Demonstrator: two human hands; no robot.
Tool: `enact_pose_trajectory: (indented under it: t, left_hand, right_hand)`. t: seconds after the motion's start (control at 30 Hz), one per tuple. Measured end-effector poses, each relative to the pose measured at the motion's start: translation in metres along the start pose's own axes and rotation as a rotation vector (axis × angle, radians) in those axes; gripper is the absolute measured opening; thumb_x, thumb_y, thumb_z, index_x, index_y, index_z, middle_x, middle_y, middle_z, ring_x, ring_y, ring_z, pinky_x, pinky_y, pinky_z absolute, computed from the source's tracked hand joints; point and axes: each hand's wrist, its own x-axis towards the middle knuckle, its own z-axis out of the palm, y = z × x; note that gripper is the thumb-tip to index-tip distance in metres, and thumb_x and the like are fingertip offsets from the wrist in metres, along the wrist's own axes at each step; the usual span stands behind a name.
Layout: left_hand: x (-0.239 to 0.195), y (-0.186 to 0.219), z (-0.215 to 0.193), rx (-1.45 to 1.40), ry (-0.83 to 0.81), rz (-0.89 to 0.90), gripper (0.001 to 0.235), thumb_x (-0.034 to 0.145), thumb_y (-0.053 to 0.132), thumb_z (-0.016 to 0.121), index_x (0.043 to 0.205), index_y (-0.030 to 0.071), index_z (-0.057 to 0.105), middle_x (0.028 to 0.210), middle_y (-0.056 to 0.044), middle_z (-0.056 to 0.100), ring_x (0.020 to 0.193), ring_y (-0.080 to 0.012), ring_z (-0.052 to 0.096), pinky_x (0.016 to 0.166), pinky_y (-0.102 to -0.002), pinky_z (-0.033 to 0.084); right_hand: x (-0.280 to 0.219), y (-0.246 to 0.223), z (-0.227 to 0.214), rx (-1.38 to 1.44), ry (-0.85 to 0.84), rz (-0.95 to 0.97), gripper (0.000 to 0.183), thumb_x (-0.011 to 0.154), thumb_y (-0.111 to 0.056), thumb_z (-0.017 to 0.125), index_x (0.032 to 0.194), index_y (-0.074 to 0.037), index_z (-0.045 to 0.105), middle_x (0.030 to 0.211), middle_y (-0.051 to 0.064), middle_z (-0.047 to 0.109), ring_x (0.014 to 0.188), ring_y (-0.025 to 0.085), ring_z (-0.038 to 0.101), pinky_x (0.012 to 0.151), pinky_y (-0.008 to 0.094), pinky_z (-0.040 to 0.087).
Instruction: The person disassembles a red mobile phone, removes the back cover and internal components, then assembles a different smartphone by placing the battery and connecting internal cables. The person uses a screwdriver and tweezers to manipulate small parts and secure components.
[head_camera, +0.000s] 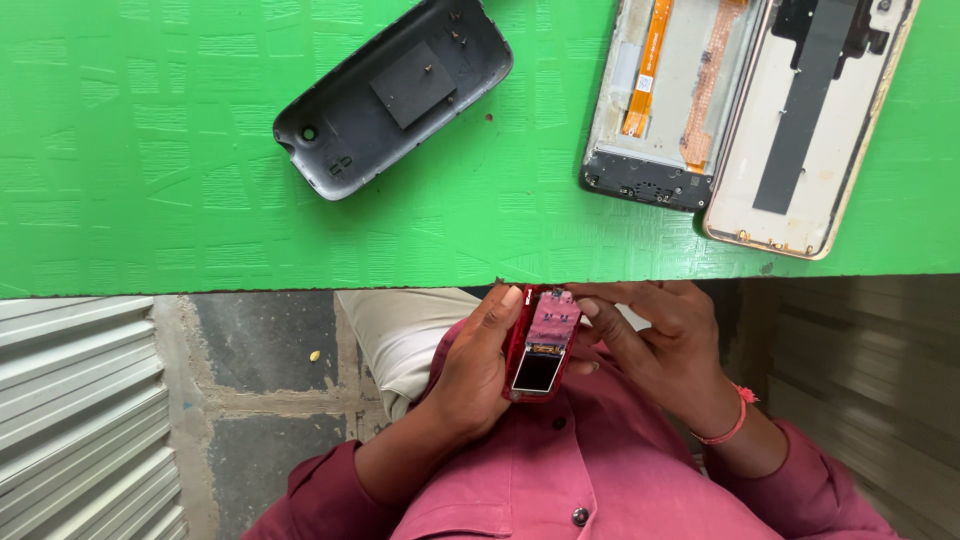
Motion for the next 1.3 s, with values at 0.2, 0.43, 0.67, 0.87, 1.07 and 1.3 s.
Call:
enact_pose_trajectory:
  t: [0.2, 0.43, 0.67, 0.87, 1.07, 1.3]
  left_hand:
    - [0.001, -0.004, -0.002, 0.036, 0.017, 0.019, 0.050, 0.113, 0.038, 0.033, 0.145, 0.001, 0.041, 0.138, -0.021, 0.058, 0.117, -0.0333, 0.066, 0.093, -0.052, 0.060]
    - [0.002, -0.007, -0.007, 0.034, 0.021, 0.022, 0.045, 0.115, 0.034, 0.034, 0.139, -0.002, 0.044, 0.131, -0.020, 0.063, 0.107, -0.0334, 0.071, 0.091, -0.048, 0.064]
    - [-0.001, -0.011, -0.013, 0.144, 0.001, 0.043, 0.040, 0.114, 0.029, 0.043, 0.137, -0.002, 0.051, 0.121, -0.016, 0.068, 0.102, -0.0262, 0.073, 0.089, -0.040, 0.064]
    - [-0.001, -0.005, -0.001, 0.300, -0.018, 0.187, 0.037, 0.114, 0.020, 0.053, 0.143, -0.005, 0.054, 0.126, -0.009, 0.066, 0.110, -0.0151, 0.065, 0.093, -0.032, 0.058]
    - [0.005, -0.002, -0.006, 0.232, 0.077, 0.178, 0.032, 0.107, 0.020, 0.051, 0.130, -0.001, 0.057, 0.112, -0.009, 0.070, 0.096, -0.0131, 0.072, 0.083, -0.029, 0.062]
    - [0.031, -0.015, -0.042, 0.260, 0.258, 0.326, 0.024, 0.111, 0.017, 0.050, 0.113, -0.002, 0.065, 0.099, -0.008, 0.072, 0.084, -0.0131, 0.069, 0.072, -0.027, 0.058]
  right_hand:
    - [-0.001, 0.002, 0.003, -0.109, 0.037, -0.014, 0.016, 0.091, -0.014, 0.078, 0.106, -0.009, 0.079, 0.077, 0.008, 0.076, 0.057, 0.013, 0.070, 0.052, 0.027, 0.051]
    - [-0.002, 0.006, 0.006, -0.034, 0.057, 0.182, 0.021, 0.086, -0.019, 0.082, 0.080, -0.003, 0.070, 0.073, 0.007, 0.076, 0.054, 0.013, 0.069, 0.044, 0.026, 0.051]
    - [0.000, 0.004, 0.006, 0.008, 0.031, 0.149, 0.018, 0.086, -0.016, 0.081, 0.086, -0.002, 0.070, 0.079, 0.007, 0.076, 0.059, 0.014, 0.072, 0.048, 0.026, 0.053]
    - [0.003, -0.001, 0.004, 0.019, 0.032, 0.071, 0.015, 0.089, -0.012, 0.079, 0.094, -0.004, 0.068, 0.079, 0.006, 0.074, 0.064, 0.014, 0.071, 0.057, 0.028, 0.054]
    - [-0.001, 0.005, 0.009, 0.239, 0.025, 0.132, 0.019, 0.097, -0.012, 0.070, 0.112, -0.001, 0.067, 0.093, 0.007, 0.072, 0.077, 0.014, 0.069, 0.066, 0.028, 0.057]
    - [-0.003, 0.038, 0.037, 0.440, -0.049, 0.425, 0.024, 0.098, -0.020, 0.064, 0.110, 0.001, 0.068, 0.092, 0.006, 0.074, 0.076, 0.013, 0.070, 0.062, 0.028, 0.058]
